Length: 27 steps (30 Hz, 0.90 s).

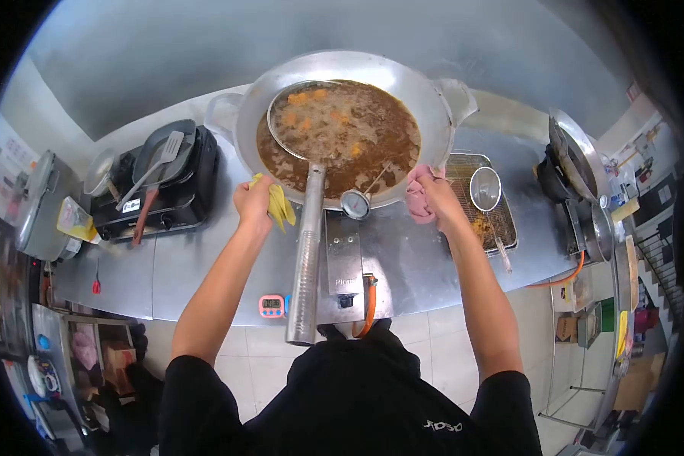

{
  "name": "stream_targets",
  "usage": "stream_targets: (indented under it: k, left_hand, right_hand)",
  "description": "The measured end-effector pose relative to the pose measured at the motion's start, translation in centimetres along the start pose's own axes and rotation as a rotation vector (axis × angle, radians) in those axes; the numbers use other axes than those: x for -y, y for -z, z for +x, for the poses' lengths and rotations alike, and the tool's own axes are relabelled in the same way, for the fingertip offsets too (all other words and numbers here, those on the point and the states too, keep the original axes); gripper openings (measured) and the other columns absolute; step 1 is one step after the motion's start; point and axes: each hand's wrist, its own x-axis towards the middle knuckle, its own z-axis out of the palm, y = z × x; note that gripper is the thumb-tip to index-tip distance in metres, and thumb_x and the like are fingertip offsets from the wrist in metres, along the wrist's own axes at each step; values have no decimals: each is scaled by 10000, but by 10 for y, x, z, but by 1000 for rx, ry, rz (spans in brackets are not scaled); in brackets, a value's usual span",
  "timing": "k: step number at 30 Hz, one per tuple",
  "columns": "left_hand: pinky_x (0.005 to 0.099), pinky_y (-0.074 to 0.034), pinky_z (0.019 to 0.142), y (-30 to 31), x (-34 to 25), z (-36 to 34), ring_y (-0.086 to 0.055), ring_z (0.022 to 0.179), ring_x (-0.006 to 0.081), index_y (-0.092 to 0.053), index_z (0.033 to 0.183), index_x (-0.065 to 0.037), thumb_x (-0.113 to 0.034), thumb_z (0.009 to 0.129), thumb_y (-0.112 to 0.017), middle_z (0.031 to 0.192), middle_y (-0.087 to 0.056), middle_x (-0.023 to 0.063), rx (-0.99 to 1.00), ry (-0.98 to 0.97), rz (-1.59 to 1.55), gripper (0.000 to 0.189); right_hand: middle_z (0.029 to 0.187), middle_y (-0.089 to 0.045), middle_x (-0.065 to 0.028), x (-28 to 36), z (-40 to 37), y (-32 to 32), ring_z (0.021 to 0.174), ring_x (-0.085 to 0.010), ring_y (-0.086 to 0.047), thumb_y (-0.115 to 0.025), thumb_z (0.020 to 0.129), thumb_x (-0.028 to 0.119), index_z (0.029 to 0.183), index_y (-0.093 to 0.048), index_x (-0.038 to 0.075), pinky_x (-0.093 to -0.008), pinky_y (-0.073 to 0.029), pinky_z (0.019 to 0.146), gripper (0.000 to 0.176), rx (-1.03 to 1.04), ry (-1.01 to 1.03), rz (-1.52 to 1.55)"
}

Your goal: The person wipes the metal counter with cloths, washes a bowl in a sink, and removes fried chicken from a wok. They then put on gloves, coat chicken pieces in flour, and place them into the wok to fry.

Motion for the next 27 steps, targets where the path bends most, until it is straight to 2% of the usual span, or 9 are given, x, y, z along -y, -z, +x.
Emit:
stream_targets:
  k: [10,13,16,19,22,24,25,26,27]
  left_hand:
    - [354,-508,533,2,-8,-19,-598,640,203,-382,929,-77,20,784,-644,797,-548,84,-29,-144,-64,316]
    - [350,-512,550,8,3,-12,-599,659,195,-381,926,-85,19,783,-646,799,-548,83,-12,-182,-67,319]
    - [341,-513,570,8,-1,-18,-601,676,190,-390,923,-89,7,781,-660,796,-550,77,-35,-194,-24,320]
    - [323,-510,590,10,3,-27,-601,683,179,-425,908,-91,-17,777,-688,792,-556,58,-53,-190,19,302]
    - [321,-520,619,19,8,-19,-593,722,164,-444,938,-76,-34,758,-738,849,-546,51,57,-200,-5,347]
    - [329,-535,619,31,3,-40,-618,664,161,-590,809,-51,-117,859,-678,736,-598,22,167,-231,-67,121]
    - [328,-542,624,28,-1,-66,-633,662,178,-647,887,-22,-174,897,-630,745,-620,33,177,-315,-40,153]
    - [327,-546,631,31,0,-88,-642,664,187,-650,903,-3,-175,902,-615,753,-633,50,132,-321,-66,175]
    - [325,-550,637,42,6,-105,-650,667,197,-654,919,16,-175,907,-600,762,-646,68,73,-328,-89,199]
  right_hand:
    - [607,-483,-2,16,-17,0,423,-107,-400,-404,975,176,831,-550,96,-291,-254,351,221,93,-4,171]
    - [624,-491,8,24,-23,12,427,-102,-405,-429,984,212,855,-564,117,-268,-251,349,210,330,-16,285]
    - [547,-469,23,22,-17,7,362,-92,-356,-486,977,259,888,-593,154,-280,-223,315,175,159,-44,240]
    - [596,-496,20,16,-11,19,409,-79,-391,-484,980,269,910,-604,149,-272,-259,336,184,333,-65,402]
    - [733,-530,28,-29,30,22,547,-56,-446,-497,975,300,999,-624,102,-241,-334,419,237,103,279,-74]
    - [735,-550,18,-14,-5,25,575,-62,-459,-524,952,308,1056,-632,53,-247,-368,463,296,140,177,71]
    - [722,-569,-4,-28,-1,28,583,-69,-485,-548,934,319,997,-652,32,-266,-386,484,311,104,239,21]
    - [723,-607,-22,-44,-10,36,611,-92,-525,-560,925,330,924,-667,15,-307,-423,529,333,108,281,35]
    - [683,-646,-148,-28,-45,49,657,-263,-643,-559,898,324,772,-637,-33,-400,-487,608,387,40,125,-14]
